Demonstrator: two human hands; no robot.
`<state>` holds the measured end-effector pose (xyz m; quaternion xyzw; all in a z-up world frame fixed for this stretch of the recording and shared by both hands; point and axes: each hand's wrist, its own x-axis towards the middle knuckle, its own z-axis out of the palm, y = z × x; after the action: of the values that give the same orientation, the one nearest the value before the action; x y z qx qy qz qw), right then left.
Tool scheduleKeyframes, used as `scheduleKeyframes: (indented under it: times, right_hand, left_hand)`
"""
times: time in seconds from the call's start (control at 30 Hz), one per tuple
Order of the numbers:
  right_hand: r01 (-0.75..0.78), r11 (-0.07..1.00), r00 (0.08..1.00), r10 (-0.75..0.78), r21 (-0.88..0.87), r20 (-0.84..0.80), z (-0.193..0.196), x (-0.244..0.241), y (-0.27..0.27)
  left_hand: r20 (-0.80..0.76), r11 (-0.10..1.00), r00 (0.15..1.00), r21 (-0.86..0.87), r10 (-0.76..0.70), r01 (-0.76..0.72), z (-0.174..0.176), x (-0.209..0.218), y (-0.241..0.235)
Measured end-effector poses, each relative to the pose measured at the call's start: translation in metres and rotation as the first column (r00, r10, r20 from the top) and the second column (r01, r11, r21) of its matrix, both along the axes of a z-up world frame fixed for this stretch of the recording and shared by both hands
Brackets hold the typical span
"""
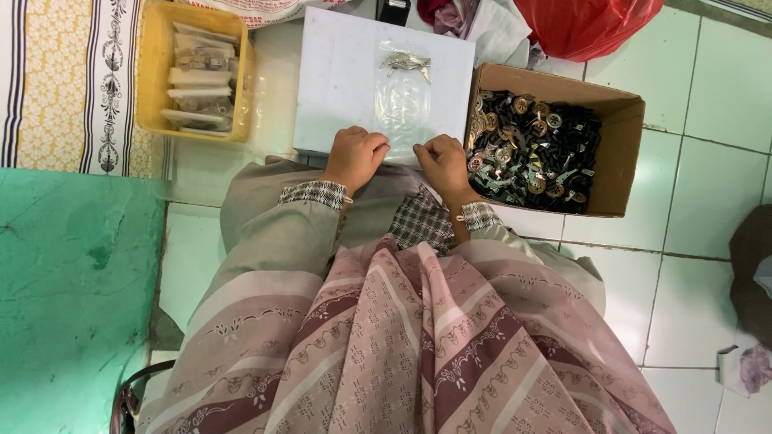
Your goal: The person sorts metal hair clips from a cardboard box, places them on a white surface, then puts them into a small plastic bag. The person seals the bag and places it into a yellow tray. The person then returns to sorting more clips from the box.
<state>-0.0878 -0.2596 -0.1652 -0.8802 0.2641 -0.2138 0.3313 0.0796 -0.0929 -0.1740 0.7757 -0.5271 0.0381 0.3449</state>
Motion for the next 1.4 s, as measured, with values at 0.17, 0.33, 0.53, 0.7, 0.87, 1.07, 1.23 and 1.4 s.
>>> scheduleKeyframes:
  times: [0.17,0.33,0.53,0.7,0.87,1.07,1.23,1.4]
  right_hand:
    - [0.018,0.985,0.997,-0.030,-0.174,-0.065,-0.007,0.005,-0.003]
    - [0.054,0.963,0.987,-0.091,-0.263,-0.132,-0.006,0.005,-0.002]
    - [-0.084,0.849,0.996,0.070,-0.522,-0.046,0.009,0.004,0.001]
    - [-0.288,0.752,0.945,0.322,-0.593,-0.050,0.024,-0.003,0.004]
    - [-0.377,0.805,0.923,0.369,-0.458,-0.112,0.022,-0.008,-0.002]
    - [-0.314,0.916,0.949,0.309,-0.250,-0.060,0.020,0.000,-0.008]
    - [-0.197,0.959,0.976,0.173,-0.203,-0.130,0.001,0.006,-0.020]
    - [-0.158,0.921,0.979,0.098,-0.355,-0.181,0.002,0.014,-0.021]
  left_hand:
    - [0.001,0.987,1.000,0.158,-0.008,0.008,0.003,0.002,-0.001]
    - [0.155,0.992,0.987,0.127,-0.046,0.026,0.001,0.003,-0.003]
    - [0.370,0.975,0.904,0.037,-0.215,0.217,-0.010,-0.007,-0.001]
    - [0.165,0.939,0.940,0.224,-0.300,0.260,0.002,-0.005,0.006]
    - [0.155,0.960,0.955,0.165,-0.251,0.226,0.001,-0.005,0.005]
    - [0.069,0.983,0.985,0.104,-0.159,0.152,0.010,-0.002,0.001]
    - [-0.027,0.985,0.994,0.137,-0.103,0.105,0.008,0.006,-0.005]
    - [0.104,0.993,0.993,0.108,-0.050,0.038,0.009,0.012,-0.010]
